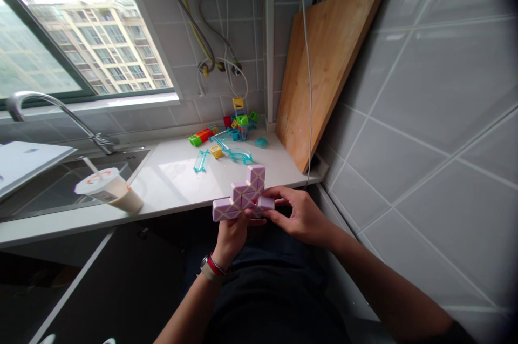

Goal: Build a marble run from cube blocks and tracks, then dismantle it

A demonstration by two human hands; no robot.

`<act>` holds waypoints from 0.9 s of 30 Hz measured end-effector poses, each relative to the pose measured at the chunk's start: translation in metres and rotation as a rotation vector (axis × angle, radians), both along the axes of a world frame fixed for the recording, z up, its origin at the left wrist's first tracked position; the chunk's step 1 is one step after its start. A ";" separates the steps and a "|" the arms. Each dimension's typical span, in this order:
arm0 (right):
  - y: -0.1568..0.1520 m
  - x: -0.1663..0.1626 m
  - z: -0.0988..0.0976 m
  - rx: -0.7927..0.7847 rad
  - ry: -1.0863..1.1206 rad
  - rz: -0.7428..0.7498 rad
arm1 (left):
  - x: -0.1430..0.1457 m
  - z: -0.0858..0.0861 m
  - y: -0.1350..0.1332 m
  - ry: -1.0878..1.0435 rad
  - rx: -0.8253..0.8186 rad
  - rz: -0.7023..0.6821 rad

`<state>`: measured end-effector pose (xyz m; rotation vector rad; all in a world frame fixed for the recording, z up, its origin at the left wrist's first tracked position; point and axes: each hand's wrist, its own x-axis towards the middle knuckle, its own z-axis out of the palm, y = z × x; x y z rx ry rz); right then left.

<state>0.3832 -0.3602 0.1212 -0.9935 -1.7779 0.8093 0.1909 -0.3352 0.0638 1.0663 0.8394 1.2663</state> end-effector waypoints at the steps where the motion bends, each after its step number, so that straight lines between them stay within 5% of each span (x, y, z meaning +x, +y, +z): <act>1: 0.000 0.000 -0.001 0.006 0.005 0.004 | 0.001 -0.001 0.000 -0.017 -0.007 -0.015; 12: -0.001 -0.003 -0.007 0.243 -0.178 -0.053 | 0.006 0.000 -0.006 -0.018 -0.047 -0.002; 22: -0.001 -0.007 -0.011 0.167 -0.160 -0.044 | 0.011 -0.003 -0.004 0.058 0.036 0.151; 27: -0.002 -0.013 -0.010 0.150 -0.130 -0.092 | 0.008 -0.006 -0.002 0.041 0.012 0.093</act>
